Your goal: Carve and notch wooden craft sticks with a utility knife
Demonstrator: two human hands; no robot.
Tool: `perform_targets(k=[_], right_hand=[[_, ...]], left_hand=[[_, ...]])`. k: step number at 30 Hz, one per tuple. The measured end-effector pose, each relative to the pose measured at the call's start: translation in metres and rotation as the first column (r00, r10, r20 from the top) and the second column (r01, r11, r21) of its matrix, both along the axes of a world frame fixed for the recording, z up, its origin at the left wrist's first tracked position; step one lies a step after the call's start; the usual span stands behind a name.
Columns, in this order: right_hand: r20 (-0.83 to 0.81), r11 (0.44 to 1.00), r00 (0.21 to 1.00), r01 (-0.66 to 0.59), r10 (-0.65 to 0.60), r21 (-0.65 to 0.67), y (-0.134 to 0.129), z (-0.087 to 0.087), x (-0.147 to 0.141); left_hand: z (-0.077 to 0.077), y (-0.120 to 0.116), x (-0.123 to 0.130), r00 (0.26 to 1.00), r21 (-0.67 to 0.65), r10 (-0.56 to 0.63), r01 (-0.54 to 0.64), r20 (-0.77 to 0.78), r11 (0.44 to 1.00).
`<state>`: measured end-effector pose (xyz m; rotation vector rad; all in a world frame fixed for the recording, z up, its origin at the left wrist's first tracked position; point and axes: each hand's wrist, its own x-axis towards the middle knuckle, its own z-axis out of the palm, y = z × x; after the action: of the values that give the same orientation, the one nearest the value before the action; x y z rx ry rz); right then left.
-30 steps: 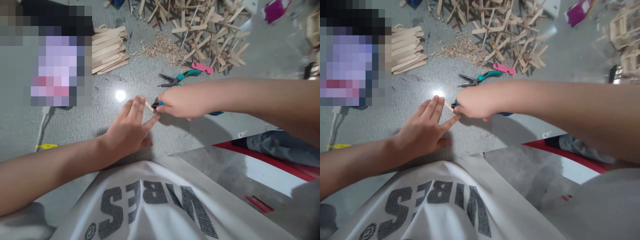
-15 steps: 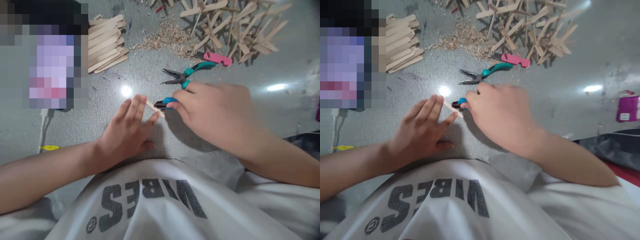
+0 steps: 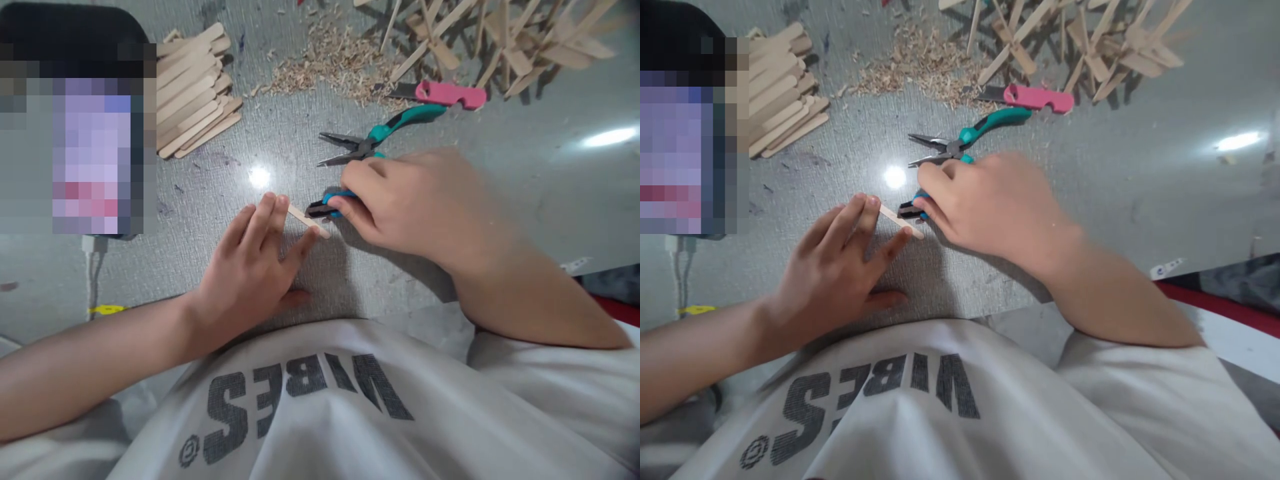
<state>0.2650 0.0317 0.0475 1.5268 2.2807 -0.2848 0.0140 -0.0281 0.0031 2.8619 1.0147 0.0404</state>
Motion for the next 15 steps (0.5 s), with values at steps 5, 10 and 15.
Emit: perform_targets(k=[5, 10, 15], right_hand=[[-0.014, 0.999, 0.999, -0.044, 0.044, -0.028, 0.0032, -0.0038, 0.0045], [-0.002, 0.998, 0.999, -0.039, 0.038, -0.050, 0.0053, -0.0042, 0.0038], [0.029, 0.999, 1.000, 0.012, -0.011, -0.045, 0.0037, -0.0045, -0.0007]], left_hand=[[-0.0002, 0.0000, 0.0007, 1.000, -0.033, 0.018, -0.018, 0.009, 0.999], [-0.0008, 0.0005, -0.0001, 1.000, -0.039, 0.011, -0.010, 0.008, 0.999], [0.0006, 0.0014, -0.0009, 1.000, -0.059, 0.005, -0.005, -0.007, 0.998]])
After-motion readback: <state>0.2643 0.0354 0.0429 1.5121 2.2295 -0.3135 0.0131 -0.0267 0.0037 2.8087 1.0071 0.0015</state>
